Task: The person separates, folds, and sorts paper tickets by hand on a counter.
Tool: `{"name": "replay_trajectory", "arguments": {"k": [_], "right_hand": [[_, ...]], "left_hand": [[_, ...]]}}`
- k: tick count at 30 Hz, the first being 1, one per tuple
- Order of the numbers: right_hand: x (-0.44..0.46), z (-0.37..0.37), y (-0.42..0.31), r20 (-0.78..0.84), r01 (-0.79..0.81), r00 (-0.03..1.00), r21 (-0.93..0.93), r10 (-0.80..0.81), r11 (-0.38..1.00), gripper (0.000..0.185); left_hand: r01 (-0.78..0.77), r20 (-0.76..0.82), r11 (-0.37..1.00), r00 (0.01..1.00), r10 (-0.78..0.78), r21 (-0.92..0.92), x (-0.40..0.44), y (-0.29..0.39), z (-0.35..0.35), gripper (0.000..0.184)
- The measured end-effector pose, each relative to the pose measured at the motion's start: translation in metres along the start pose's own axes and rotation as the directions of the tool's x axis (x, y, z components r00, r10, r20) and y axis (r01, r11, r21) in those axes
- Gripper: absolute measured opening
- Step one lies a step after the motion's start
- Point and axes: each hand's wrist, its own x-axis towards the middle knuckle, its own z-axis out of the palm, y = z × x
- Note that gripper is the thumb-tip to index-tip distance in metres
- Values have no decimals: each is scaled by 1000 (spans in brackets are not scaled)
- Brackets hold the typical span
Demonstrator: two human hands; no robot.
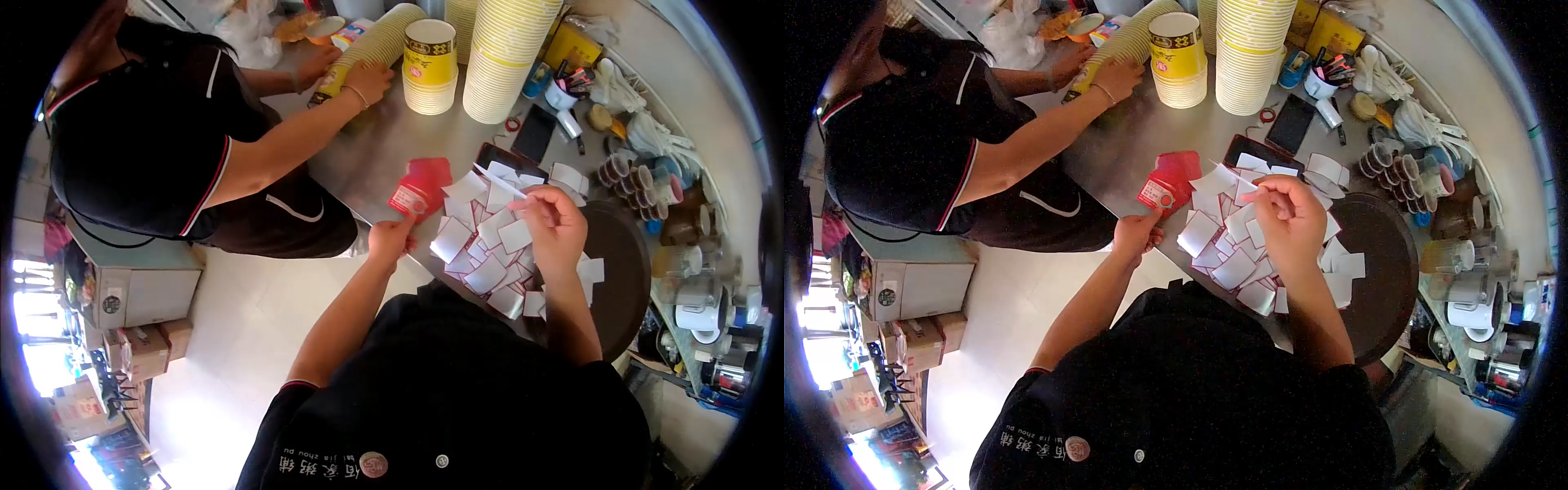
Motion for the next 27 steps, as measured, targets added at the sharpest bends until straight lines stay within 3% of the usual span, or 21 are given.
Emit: {"name": "replay_trajectory", "arguments": {"k": [3, 12, 14, 15, 17, 23, 24, 26, 27], "right_hand": [[1, 10, -3, 42, 9, 999, 32, -10, 999, 6], [0, 21, -5, 84, -65, 995, 111, 56, 992, 9], [-1, 27, -3, 91, -31, 996, 128, 19, 991, 10], [-1, 31, -2, 93, -28, 995, 131, 16, 991, 10], [1, 38, 0, 104, 19, 994, 156, -35, 988, 7], [4, 46, -9, 137, 75, 987, 94, -88, 993, 9], [4, 48, -11, 143, 84, 985, 96, -97, 992, 9], [3, 52, -15, 142, 156, 977, 36, -159, 987, 11], [1, 56, -17, 126, 145, 981, 46, -150, 988, 12]], "left_hand": [[-15, -27, 985, 999, 20, 173, 7, 11, 2, 30], [-33, 3, 999, 999, 33, -24, 14, -3, -18, 20], [-4, -41, 985, 999, 12, 172, 3, 4, -21, 14], [-7, -44, 985, 999, 14, 170, 3, 3, -23, 14], [-115, -8, 930, 992, 125, 349, 7, -2, -27, 18], [-242, 78, 909, 970, 230, 339, -6, -8, -32, 27], [-248, 73, 909, 969, 238, 334, -19, -3, -30, 27], [-36, 231, 995, 971, 58, -97, -49, 5, -26, 24], [0, 270, 994, 962, 29, -106, -58, 6, -28, 20]]}}
